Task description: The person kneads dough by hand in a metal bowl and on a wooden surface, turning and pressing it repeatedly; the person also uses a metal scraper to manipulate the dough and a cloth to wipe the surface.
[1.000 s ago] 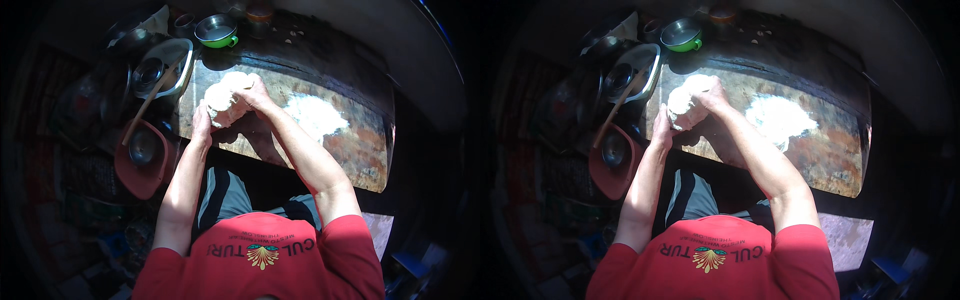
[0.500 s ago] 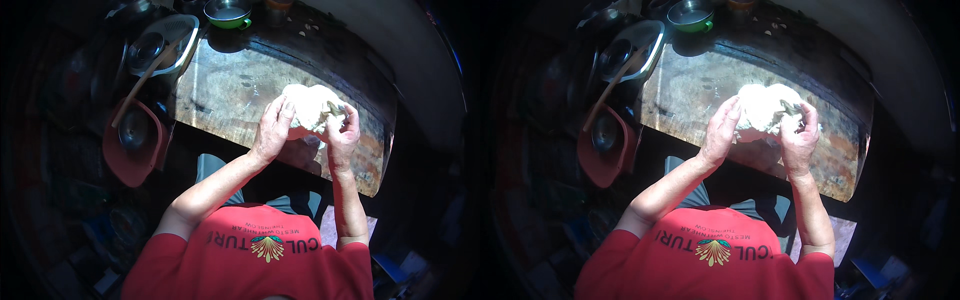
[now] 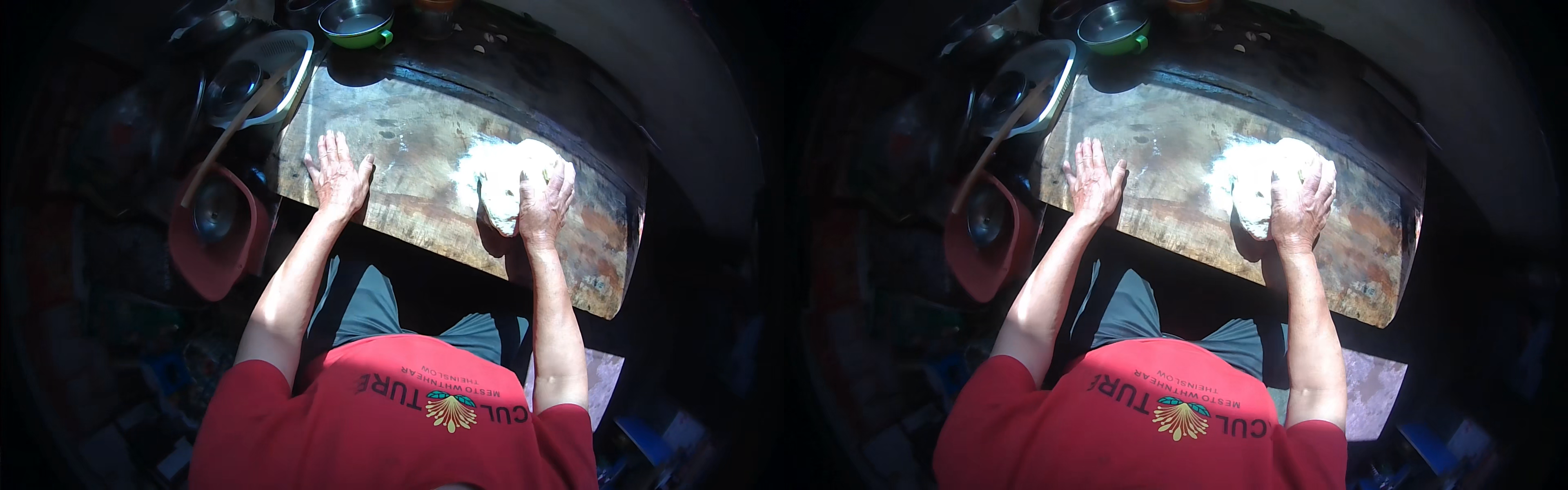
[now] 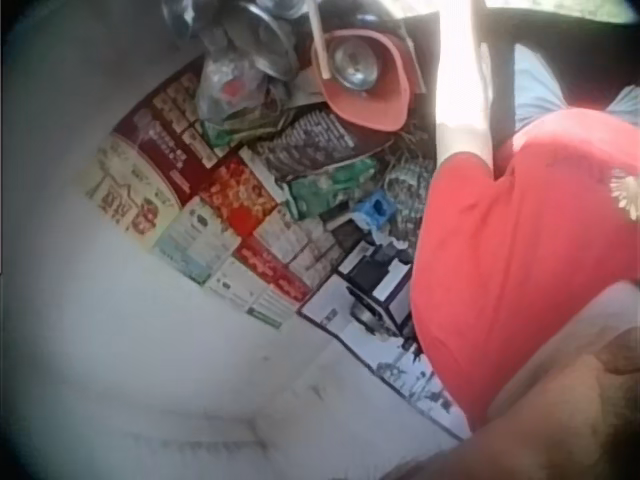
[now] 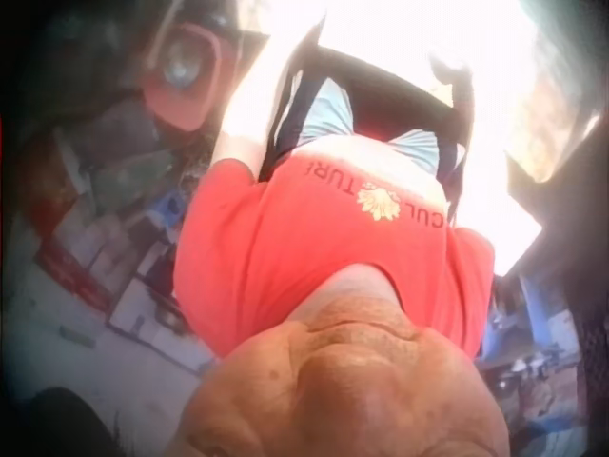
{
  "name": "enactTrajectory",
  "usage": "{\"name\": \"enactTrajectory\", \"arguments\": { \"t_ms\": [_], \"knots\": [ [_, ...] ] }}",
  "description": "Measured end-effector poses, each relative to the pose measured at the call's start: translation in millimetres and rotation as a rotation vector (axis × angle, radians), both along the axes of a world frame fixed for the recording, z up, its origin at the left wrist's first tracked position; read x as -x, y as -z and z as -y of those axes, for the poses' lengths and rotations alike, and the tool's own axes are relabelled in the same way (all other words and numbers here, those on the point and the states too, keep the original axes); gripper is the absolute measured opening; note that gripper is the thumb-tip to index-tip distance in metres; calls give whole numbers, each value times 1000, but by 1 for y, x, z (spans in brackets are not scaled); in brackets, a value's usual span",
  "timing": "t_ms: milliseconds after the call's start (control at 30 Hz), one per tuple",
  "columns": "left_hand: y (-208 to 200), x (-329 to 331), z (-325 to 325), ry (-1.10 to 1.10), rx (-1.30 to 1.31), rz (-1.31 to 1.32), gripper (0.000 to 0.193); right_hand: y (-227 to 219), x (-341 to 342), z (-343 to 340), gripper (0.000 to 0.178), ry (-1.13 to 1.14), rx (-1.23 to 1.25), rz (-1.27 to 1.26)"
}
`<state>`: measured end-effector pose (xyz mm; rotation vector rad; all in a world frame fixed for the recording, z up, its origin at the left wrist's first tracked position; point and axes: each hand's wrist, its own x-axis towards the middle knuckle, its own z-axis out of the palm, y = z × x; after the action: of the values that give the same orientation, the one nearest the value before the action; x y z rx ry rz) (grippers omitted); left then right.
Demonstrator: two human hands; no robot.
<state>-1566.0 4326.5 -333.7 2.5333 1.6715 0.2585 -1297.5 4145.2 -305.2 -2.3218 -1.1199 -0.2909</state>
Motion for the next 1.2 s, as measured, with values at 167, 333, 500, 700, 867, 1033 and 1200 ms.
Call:
{"name": "enactTrajectory", "arguments": {
  "t_ms": [167, 333, 500, 700, 867, 1033, 1200],
  "knots": [
    [11, -56, -2, 148, -84, -1, 79, -9, -1, -17, 69, 10, 21, -112],
    [-3, -49, 54, 522, -1, 55, 72, -2, -15, -10, 67, 8, -14, -148],
    [-1, -10, 9, 298, -73, 26, 70, -6, -10, -12, 67, 5, -11, -141],
    [6, -20, 11, 356, -71, 2, 74, 0, -11, -13, 67, 16, -1, -139],
    [-8, 14, 5, 466, -42, -24, 63, 2, -17, -9, 67, -1, 14, -120],
    [5, -12, -47, 144, -87, -85, 64, -10, -33, -27, 67, -26, 184, -233],
    [14, -90, -16, 273, -21, 126, 61, -47, -33, -66, 54, -24, 354, -229]
  ]
}}
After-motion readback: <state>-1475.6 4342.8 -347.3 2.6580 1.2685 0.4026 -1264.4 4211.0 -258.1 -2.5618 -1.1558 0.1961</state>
